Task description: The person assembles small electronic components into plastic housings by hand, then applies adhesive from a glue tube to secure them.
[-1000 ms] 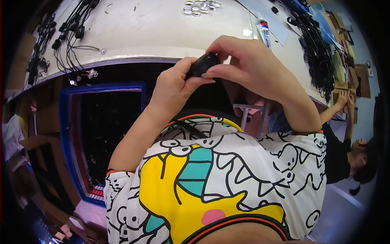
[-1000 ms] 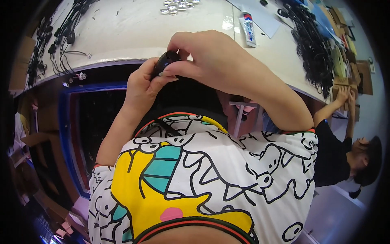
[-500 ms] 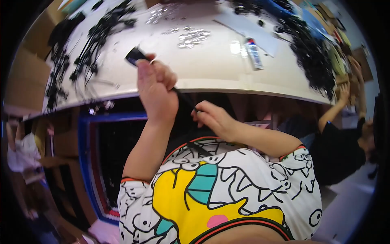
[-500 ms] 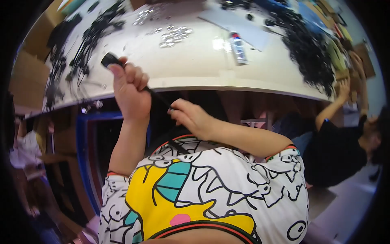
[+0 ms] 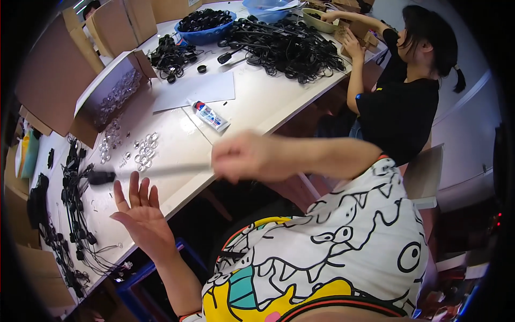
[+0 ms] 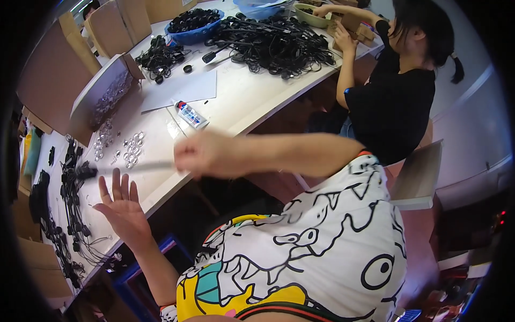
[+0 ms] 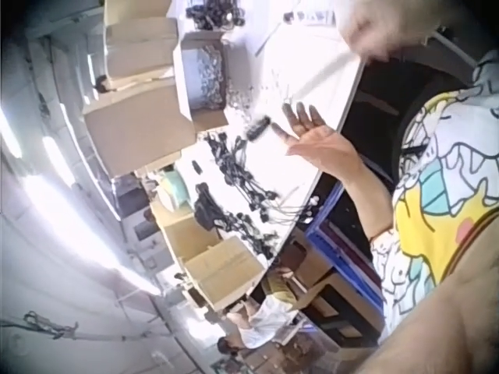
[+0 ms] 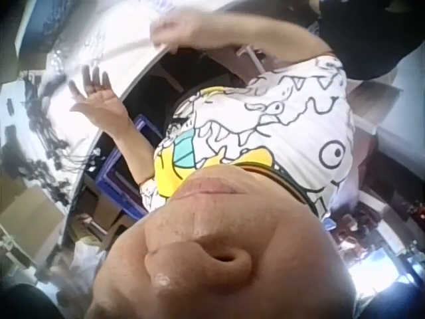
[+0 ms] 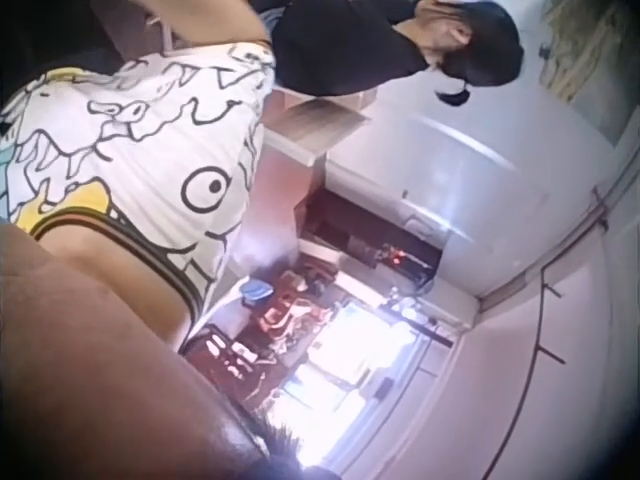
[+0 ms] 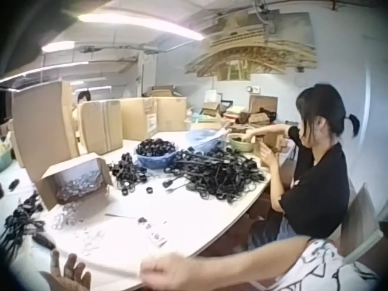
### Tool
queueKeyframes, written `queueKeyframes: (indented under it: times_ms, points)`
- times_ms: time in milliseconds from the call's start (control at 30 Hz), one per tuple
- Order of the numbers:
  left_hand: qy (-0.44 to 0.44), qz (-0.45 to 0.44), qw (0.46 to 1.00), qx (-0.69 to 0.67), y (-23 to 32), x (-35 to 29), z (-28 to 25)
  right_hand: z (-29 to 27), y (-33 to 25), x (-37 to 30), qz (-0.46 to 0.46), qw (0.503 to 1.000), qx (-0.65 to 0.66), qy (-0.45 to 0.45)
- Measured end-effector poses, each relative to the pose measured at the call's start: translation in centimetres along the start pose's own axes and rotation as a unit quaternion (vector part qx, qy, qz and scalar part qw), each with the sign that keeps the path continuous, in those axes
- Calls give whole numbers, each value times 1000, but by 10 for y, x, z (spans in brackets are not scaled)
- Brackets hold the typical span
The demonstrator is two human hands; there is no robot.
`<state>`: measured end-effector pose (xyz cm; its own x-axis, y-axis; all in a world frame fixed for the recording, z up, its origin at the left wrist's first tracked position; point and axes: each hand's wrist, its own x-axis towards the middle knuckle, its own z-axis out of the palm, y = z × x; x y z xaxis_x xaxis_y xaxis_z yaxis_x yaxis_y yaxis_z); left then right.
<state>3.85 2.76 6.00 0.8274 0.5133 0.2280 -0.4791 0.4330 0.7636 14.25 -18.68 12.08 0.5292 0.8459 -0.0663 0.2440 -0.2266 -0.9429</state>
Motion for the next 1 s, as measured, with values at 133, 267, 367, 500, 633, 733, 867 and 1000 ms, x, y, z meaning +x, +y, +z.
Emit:
queueKeyframes:
  times_ms: [133,267,367,500,633,733,867,1000]
  points:
    - [33,-43,996,65,1,-7,-12,-92,-51,8,-106,971,-36,211]
    - [29,-62,997,32,-2,-12,-13,-178,-102,14,-86,915,-64,388]
    - [49,-66,996,42,-5,-10,-19,-256,-95,44,-142,894,-121,408]
    - [73,-67,994,54,-7,-10,-19,-340,-58,65,-206,818,-241,480]
    - [90,-55,992,64,-5,-16,-29,-347,23,73,-119,600,-538,581]
    - [99,-60,991,70,-6,-18,-32,-356,94,65,94,658,-541,516]
    - [135,-66,984,92,3,-23,-51,-342,125,76,212,678,-517,477]
    - [193,-41,967,162,20,-37,-73,-341,125,117,307,626,-584,415]
